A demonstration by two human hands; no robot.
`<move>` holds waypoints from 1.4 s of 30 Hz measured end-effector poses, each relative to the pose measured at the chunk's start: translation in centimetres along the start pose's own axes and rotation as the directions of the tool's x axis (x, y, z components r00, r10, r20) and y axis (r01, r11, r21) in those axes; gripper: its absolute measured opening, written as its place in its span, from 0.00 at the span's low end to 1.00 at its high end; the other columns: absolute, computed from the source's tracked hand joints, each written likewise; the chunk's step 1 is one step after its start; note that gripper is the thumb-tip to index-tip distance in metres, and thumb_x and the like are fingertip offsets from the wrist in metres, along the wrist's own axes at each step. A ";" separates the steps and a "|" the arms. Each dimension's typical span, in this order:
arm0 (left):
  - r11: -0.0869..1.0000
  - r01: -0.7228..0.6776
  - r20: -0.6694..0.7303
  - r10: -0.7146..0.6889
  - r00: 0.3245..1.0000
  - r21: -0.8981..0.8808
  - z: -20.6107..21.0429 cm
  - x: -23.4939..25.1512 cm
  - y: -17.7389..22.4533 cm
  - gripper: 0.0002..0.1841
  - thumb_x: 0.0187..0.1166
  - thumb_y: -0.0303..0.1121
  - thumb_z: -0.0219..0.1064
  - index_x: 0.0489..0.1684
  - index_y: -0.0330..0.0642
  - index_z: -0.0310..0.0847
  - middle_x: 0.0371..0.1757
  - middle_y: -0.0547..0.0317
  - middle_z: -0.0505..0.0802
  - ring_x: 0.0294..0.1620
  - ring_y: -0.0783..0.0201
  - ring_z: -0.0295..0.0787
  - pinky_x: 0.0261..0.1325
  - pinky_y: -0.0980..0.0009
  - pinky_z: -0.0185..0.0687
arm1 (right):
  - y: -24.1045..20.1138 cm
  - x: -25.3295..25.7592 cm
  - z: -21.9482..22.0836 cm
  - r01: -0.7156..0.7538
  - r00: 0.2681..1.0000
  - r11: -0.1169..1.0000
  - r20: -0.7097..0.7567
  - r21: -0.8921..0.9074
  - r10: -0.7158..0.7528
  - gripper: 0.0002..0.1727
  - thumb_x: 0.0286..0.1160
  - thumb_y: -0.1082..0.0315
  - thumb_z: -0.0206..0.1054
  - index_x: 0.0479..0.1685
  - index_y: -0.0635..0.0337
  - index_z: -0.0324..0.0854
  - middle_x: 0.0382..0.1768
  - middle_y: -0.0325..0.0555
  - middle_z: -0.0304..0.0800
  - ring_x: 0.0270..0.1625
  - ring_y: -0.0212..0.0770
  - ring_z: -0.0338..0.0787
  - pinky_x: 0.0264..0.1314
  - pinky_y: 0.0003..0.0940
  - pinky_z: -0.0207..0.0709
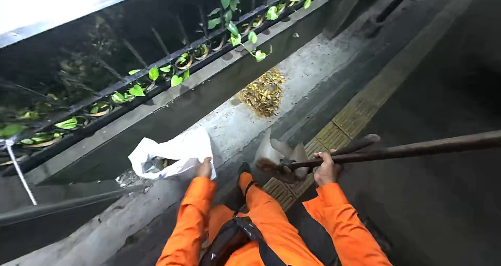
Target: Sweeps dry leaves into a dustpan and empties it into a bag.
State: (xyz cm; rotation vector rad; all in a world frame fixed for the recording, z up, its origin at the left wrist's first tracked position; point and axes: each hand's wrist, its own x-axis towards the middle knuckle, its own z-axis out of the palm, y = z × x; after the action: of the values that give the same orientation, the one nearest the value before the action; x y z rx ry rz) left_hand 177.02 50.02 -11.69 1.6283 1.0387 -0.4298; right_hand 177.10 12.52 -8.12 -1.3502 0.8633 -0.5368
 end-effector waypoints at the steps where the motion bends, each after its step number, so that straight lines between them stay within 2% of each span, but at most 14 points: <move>1: 0.999 0.043 0.000 -0.043 0.999 -0.019 3.4 2.0 -0.5 0.29 0.90 0.42 0.58 0.80 0.27 0.66 0.61 0.30 0.84 0.56 0.44 0.82 0.62 0.48 0.78 | 0.4 1.5 2.5 -0.013 1.000 1.000 0.011 -0.026 0.013 0.23 0.61 0.81 0.69 0.60 0.68 0.73 0.29 0.47 0.86 0.32 0.39 0.89 0.40 0.37 0.87; 6: 0.871 0.326 -0.054 -0.370 0.927 -0.368 8.3 12.8 -8.2 0.31 0.92 0.46 0.54 0.80 0.25 0.64 0.76 0.27 0.78 0.77 0.37 0.76 0.76 0.41 0.73 | 0.7 7.4 12.4 -0.040 0.995 0.980 0.083 -0.197 0.057 0.32 0.57 0.80 0.72 0.68 0.70 0.72 0.40 0.52 0.88 0.43 0.42 0.90 0.49 0.41 0.86; 11: 0.528 0.281 -0.070 -0.549 0.833 -0.801 6.4 10.8 -7.9 0.29 0.93 0.48 0.48 0.85 0.37 0.60 0.80 0.35 0.74 0.75 0.41 0.75 0.68 0.39 0.76 | -0.1 11.9 20.0 -0.021 0.982 0.960 0.174 -0.280 0.072 0.33 0.58 0.80 0.71 0.71 0.70 0.71 0.39 0.52 0.90 0.42 0.42 0.91 0.50 0.41 0.86; 16: 0.813 0.357 -0.391 -0.546 0.741 -0.459 4.7 7.2 -2.8 0.33 0.92 0.47 0.52 0.87 0.29 0.56 0.81 0.28 0.72 0.78 0.38 0.71 0.75 0.41 0.70 | -1.1 14.8 24.9 0.017 0.947 0.956 0.312 -0.292 0.078 0.30 0.64 0.76 0.71 0.69 0.73 0.69 0.40 0.51 0.94 0.46 0.39 0.94 0.58 0.38 0.87; 18: 0.946 0.277 -0.446 -0.324 0.834 -0.170 5.1 7.0 4.2 0.35 0.88 0.41 0.60 0.87 0.24 0.54 0.82 0.22 0.69 0.83 0.31 0.66 0.84 0.40 0.62 | -1.4 15.6 26.7 0.062 0.912 0.977 0.409 -0.206 0.029 0.31 0.63 0.78 0.69 0.69 0.76 0.64 0.44 0.55 0.95 0.50 0.42 0.96 0.60 0.38 0.89; 21: 0.990 0.108 0.190 -0.123 0.974 0.090 12.1 8.1 18.3 0.25 0.92 0.41 0.51 0.75 0.28 0.73 0.64 0.30 0.87 0.63 0.43 0.85 0.68 0.48 0.77 | -1.8 15.3 28.1 0.119 0.862 0.980 0.506 -0.160 -0.022 0.32 0.61 0.80 0.70 0.68 0.76 0.61 0.53 0.60 0.93 0.57 0.46 0.95 0.62 0.40 0.89; 24: 0.917 0.391 0.775 -0.196 0.601 -0.072 24.5 10.0 27.4 0.40 0.90 0.63 0.28 0.84 0.41 0.63 0.62 0.45 0.91 0.57 0.55 0.91 0.58 0.55 0.87 | -2.7 16.2 29.6 -0.002 0.818 0.989 0.568 -0.145 0.085 0.32 0.59 0.80 0.73 0.66 0.74 0.64 0.61 0.60 0.90 0.64 0.43 0.92 0.66 0.37 0.87; 26: 0.772 0.518 0.770 -0.059 0.636 -0.369 32.6 11.6 29.0 0.28 0.94 0.53 0.35 0.71 0.42 0.71 0.51 0.56 0.92 0.50 0.65 0.90 0.51 0.66 0.88 | -3.4 19.9 29.3 -0.189 0.696 0.982 0.703 -0.012 0.143 0.36 0.59 0.77 0.78 0.69 0.69 0.63 0.68 0.51 0.84 0.71 0.36 0.85 0.72 0.34 0.82; 30: 0.573 0.553 0.480 -0.292 0.827 -0.604 39.5 16.9 31.6 0.15 0.89 0.32 0.43 0.29 0.44 0.68 0.17 0.63 0.80 0.17 0.71 0.78 0.20 0.77 0.78 | -9.2 37.2 25.4 -0.332 0.558 0.909 0.829 0.251 -0.025 0.48 0.47 0.27 0.79 0.66 0.51 0.79 0.73 0.51 0.85 0.76 0.48 0.83 0.80 0.45 0.74; 32: 0.521 0.527 0.604 -0.027 0.797 -0.672 38.2 22.6 25.5 0.23 0.90 0.33 0.36 0.22 0.43 0.72 0.15 0.64 0.85 0.16 0.73 0.84 0.20 0.79 0.80 | -13.6 45.0 21.3 -0.488 0.615 0.832 0.780 0.266 0.111 0.46 0.49 0.15 0.65 0.52 0.47 0.88 0.68 0.57 0.89 0.71 0.60 0.87 0.76 0.54 0.78; 35: 0.581 0.571 0.450 -0.355 0.819 -0.580 37.6 26.2 27.0 0.23 0.91 0.35 0.37 0.22 0.46 0.70 0.11 0.66 0.81 0.11 0.75 0.79 0.15 0.83 0.76 | -16.6 53.5 17.0 -0.549 0.633 0.830 0.697 0.097 0.337 0.28 0.69 0.34 0.66 0.37 0.51 0.93 0.60 0.61 0.93 0.70 0.65 0.88 0.76 0.58 0.79; 37: 0.650 0.557 0.354 -0.430 0.830 -0.517 37.0 27.9 27.7 0.19 0.92 0.36 0.38 0.28 0.47 0.69 0.13 0.67 0.81 0.12 0.76 0.79 0.15 0.83 0.75 | -15.9 56.9 15.8 -0.570 0.514 0.766 0.598 -0.297 0.615 0.15 0.69 0.60 0.67 0.52 0.56 0.80 0.69 0.61 0.87 0.68 0.60 0.89 0.65 0.54 0.86; 39: 0.675 0.525 0.261 -0.460 0.849 -0.519 36.1 30.1 26.7 0.18 0.93 0.41 0.38 0.33 0.47 0.69 0.14 0.66 0.80 0.11 0.74 0.78 0.12 0.80 0.75 | -12.5 60.1 17.4 -0.502 0.458 0.474 0.243 -0.723 0.855 0.34 0.77 0.77 0.58 0.85 0.42 0.63 0.70 0.56 0.84 0.43 0.49 0.94 0.38 0.45 0.90; 42: 0.670 0.518 0.311 -0.414 0.855 -0.532 34.7 31.4 25.2 0.19 0.93 0.43 0.36 0.35 0.45 0.67 0.15 0.65 0.78 0.11 0.73 0.77 0.13 0.80 0.75 | -2.8 67.3 20.6 -0.317 0.692 0.187 -0.092 -0.930 0.716 0.43 0.85 0.71 0.58 0.97 0.32 0.43 0.49 0.55 0.82 0.25 0.42 0.76 0.25 0.40 0.74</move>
State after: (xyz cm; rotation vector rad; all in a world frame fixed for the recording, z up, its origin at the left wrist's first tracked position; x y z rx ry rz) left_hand 222.55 30.63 -31.10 0.7235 1.3048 -0.4981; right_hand 233.85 -27.25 -20.55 -1.8704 1.2980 0.9619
